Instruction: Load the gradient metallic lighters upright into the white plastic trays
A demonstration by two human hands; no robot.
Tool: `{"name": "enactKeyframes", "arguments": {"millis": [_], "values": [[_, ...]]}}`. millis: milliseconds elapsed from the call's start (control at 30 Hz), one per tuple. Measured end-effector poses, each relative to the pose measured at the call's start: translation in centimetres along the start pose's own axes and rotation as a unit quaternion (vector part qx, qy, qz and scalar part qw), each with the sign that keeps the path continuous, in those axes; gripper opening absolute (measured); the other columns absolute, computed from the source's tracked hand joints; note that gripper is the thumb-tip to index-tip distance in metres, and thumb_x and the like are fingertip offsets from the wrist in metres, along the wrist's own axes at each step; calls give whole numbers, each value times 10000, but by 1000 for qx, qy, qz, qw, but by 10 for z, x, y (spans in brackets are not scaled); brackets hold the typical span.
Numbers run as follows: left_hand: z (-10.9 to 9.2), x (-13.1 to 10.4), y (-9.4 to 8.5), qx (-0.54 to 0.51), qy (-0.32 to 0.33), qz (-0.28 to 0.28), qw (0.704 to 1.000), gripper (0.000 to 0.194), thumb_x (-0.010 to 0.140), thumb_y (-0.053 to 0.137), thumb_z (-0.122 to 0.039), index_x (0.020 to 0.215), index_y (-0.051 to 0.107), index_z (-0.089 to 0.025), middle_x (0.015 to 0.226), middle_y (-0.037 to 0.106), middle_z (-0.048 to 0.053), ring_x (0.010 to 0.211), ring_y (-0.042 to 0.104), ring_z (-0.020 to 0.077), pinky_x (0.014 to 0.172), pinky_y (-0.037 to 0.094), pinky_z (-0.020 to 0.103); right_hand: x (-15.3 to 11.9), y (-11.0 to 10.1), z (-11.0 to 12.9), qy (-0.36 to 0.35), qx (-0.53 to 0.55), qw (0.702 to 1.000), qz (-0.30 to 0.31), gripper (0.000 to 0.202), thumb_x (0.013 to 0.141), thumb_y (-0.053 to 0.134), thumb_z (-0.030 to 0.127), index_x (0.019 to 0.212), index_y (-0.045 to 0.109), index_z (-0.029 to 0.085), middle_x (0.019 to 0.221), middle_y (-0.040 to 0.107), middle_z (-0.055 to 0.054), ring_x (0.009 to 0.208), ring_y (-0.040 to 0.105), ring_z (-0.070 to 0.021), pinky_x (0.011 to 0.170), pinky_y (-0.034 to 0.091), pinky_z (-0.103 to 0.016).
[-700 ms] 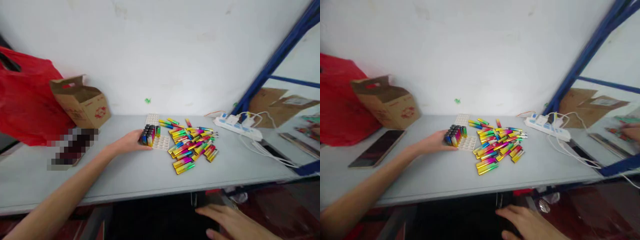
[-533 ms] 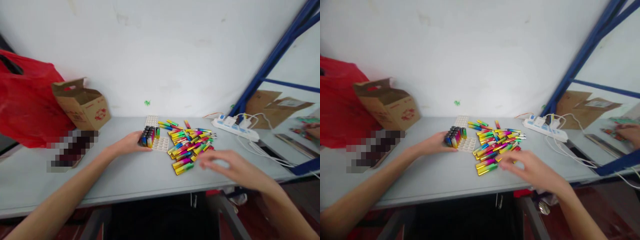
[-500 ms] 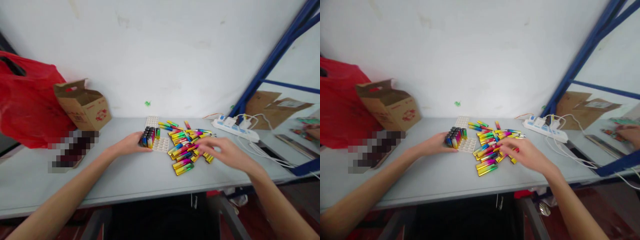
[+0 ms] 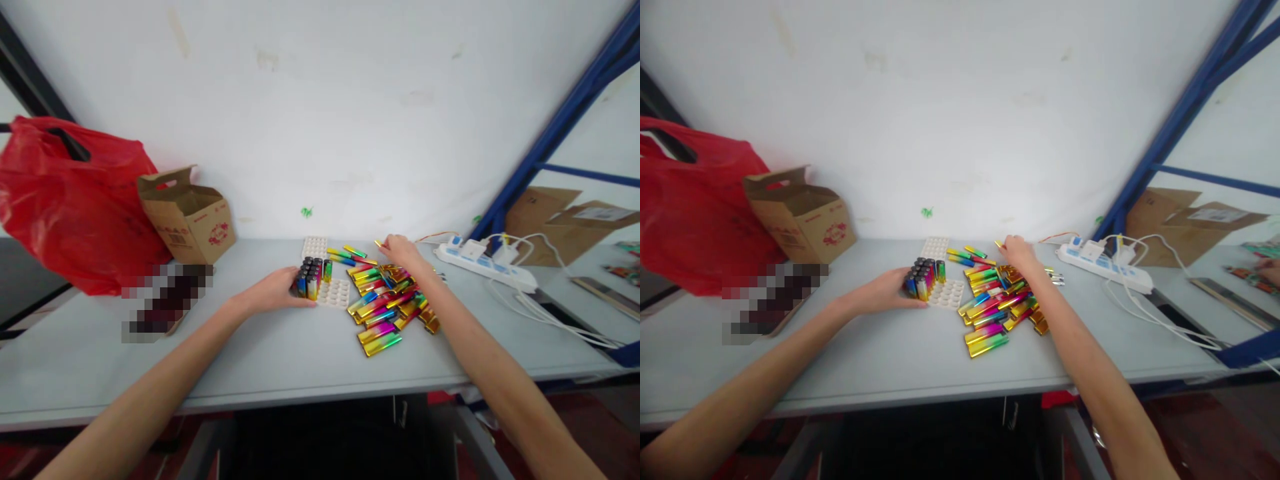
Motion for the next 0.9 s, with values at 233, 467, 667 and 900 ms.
{"name": "enactKeyframes", "arguments": {"millis": [233,467,667,900], "values": [[10,2,2,-20,1,-9,1000,700,641,769,-729,1105,696,-210,1051,748,72,935,684,286,804,521,341,-25,7,17,-108,456,883,-21,351,814,769,468,1013,676,194,956,719,-41,687,686,-157,692,543,-307],[3,1,-2,-17,-12,-3,1000,659,634,774,-728,1050,705,-220,980,750,58,893,692,280,776,523,336,-43,16,54,-39,702,711,35,475,606,936,370,993,708,218,886,718,2,809,673,-156,776,555,-306],[1,1,-4,-27,-11,-2,1000,664,630,780,-718,1056,704,-215,982,752,54,901,691,279,790,528,335,-51,15,71,-64,703,706,57,380,770,820,531,931,718,202,897,715,-20,804,643,-145,707,531,-260],[2,2,-3,-35,-4,4,999,670,638,772,-720,1061,702,-205,983,757,54,911,694,281,807,529,332,-67,11,92,-101,702,693,129,422,841,719,616,994,538,266,707,626,60,514,460,-86,509,417,-215]]}}
Point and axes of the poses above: each hand's wrist, its own x-axis towards the middle knuckle, its own y-axis out of the palm, z = x × y, the point moved 2 cm from there along x, towards the middle knuckle
